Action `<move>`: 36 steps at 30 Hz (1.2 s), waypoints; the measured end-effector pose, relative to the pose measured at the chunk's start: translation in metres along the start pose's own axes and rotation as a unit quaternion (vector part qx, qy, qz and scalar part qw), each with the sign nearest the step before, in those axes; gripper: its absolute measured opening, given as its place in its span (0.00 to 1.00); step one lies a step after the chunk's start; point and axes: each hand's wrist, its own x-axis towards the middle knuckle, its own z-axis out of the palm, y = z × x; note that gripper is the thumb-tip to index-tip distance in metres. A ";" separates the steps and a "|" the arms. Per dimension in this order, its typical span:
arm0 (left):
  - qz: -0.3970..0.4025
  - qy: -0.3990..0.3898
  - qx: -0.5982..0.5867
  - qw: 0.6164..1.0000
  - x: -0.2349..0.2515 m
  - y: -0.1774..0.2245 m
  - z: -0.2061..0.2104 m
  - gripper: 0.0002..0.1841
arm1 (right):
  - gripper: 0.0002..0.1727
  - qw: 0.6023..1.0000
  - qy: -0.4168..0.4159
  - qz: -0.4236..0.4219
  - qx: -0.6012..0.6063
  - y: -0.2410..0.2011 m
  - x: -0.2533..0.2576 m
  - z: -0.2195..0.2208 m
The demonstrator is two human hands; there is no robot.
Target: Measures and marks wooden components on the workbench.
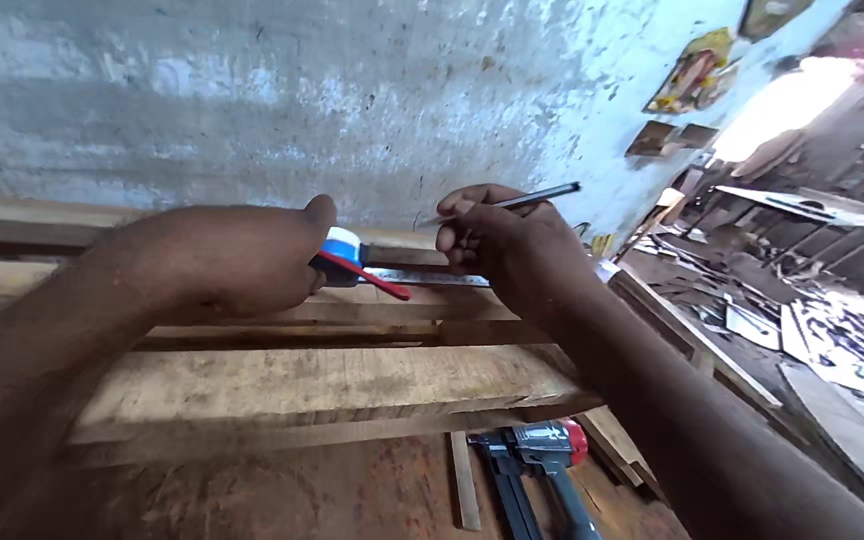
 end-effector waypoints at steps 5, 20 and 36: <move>0.024 0.005 -0.005 1.000 0.001 -0.004 0.003 0.21 | 0.18 0.974 0.062 -0.116 -0.183 -0.017 -0.042 -0.042; 0.048 0.035 0.005 0.998 0.010 -0.013 0.009 0.22 | 0.24 0.857 -0.027 -0.067 -0.511 0.011 -0.091 -0.063; 0.040 0.043 0.013 0.998 0.006 -0.007 0.009 0.21 | 0.24 0.814 -0.020 0.007 -0.580 0.003 -0.108 -0.016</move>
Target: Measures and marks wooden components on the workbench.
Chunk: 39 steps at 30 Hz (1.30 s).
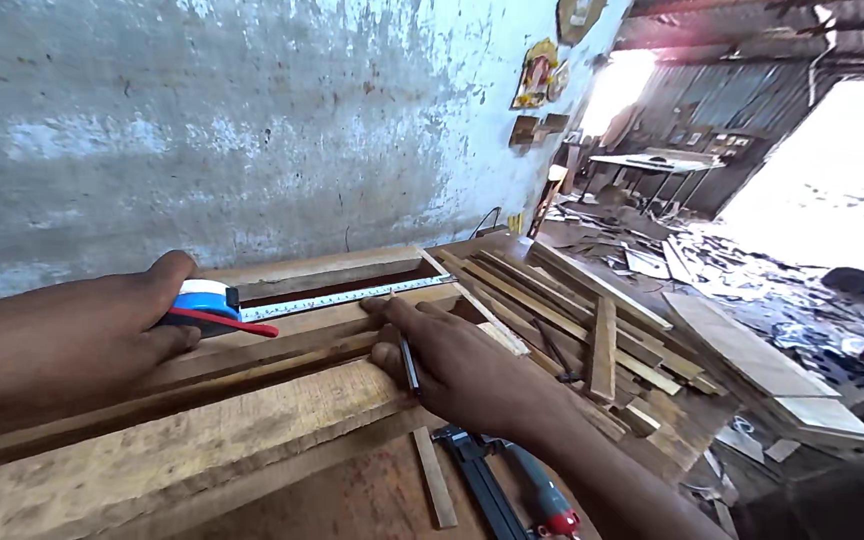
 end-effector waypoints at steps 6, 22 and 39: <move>-0.002 -0.006 0.002 1.000 0.002 -0.001 -0.001 0.21 | 0.21 0.995 0.086 0.032 -0.028 0.000 -0.002 0.011; 0.019 0.003 0.009 1.000 0.007 -0.012 0.004 0.20 | 0.20 0.992 0.122 -0.013 -0.019 0.005 -0.004 0.014; -0.023 -0.029 0.003 0.999 0.001 0.004 -0.006 0.21 | 0.24 0.986 0.117 0.102 -0.064 -0.005 -0.007 0.014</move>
